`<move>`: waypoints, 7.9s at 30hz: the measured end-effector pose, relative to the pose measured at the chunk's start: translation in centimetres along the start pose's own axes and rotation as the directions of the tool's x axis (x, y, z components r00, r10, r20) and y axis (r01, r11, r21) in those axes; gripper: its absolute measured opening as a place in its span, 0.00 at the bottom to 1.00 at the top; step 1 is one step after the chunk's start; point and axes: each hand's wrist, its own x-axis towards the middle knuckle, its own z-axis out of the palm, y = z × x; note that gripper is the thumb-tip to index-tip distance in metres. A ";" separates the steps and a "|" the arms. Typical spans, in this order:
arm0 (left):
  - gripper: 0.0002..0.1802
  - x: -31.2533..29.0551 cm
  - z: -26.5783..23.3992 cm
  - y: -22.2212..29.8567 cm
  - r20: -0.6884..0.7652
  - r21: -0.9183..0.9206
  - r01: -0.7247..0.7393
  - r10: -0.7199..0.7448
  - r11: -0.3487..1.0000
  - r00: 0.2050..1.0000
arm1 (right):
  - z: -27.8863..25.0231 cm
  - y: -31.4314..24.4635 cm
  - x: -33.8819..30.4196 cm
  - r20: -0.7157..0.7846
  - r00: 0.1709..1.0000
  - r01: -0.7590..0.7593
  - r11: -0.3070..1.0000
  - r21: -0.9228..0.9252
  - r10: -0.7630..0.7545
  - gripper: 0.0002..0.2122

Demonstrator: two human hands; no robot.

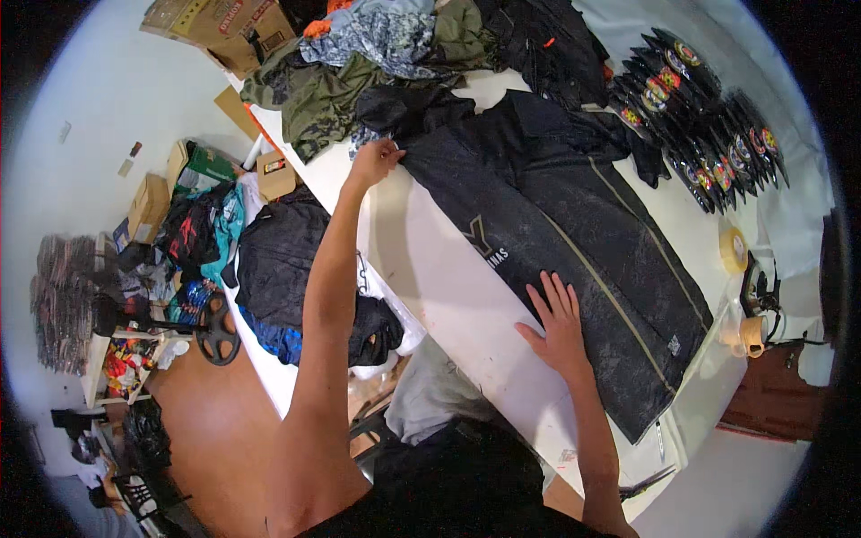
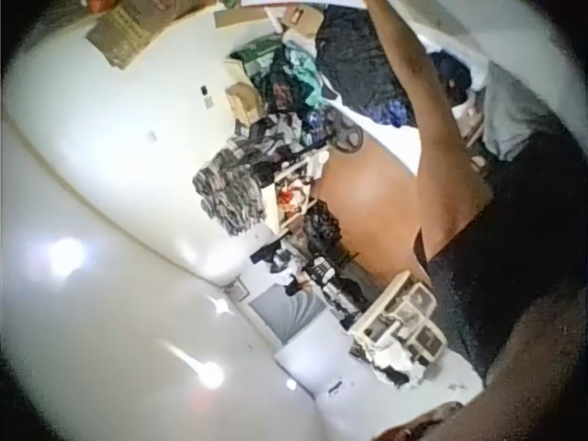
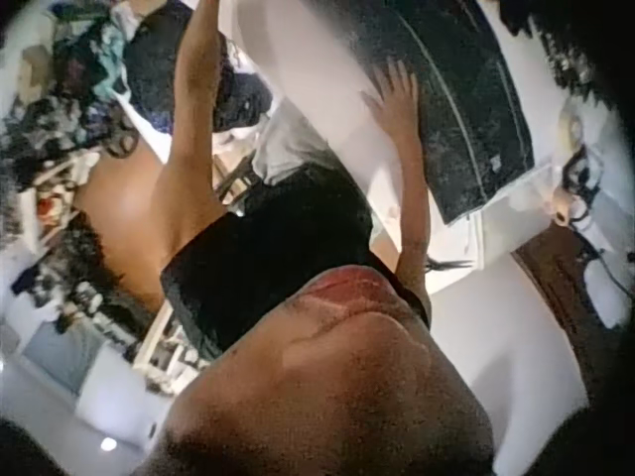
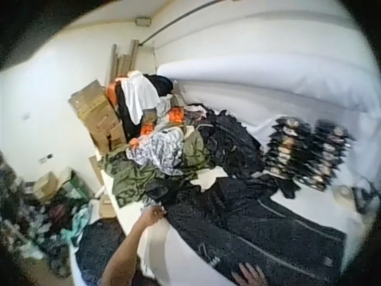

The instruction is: Folding a black shirt on a white table.

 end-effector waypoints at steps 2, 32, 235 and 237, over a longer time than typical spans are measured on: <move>0.11 -0.2 0.3 -0.1 -0.083 0.153 -0.065 0.078 0.986 0.993 | -0.6 -0.2 -0.3 0.018 1.000 0.003 1.000 -0.007 -0.003 0.31; 0.28 -3.8 6.7 2.2 -0.552 0.125 -0.142 0.188 0.982 0.813 | -2.9 6.8 -9.5 -0.311 0.865 -0.427 0.903 -0.041 0.395 0.22; 0.36 10.5 19.1 14.0 -0.008 0.422 -0.298 0.332 0.856 0.943 | -4.5 8.4 -14.2 -0.403 0.597 -0.771 0.635 -0.050 0.694 0.31; 0.28 9.6 17.8 14.3 -0.224 0.243 -0.481 0.531 0.842 0.817 | -3.7 9.1 -15.0 -0.463 0.558 -0.786 0.617 -0.029 0.689 0.26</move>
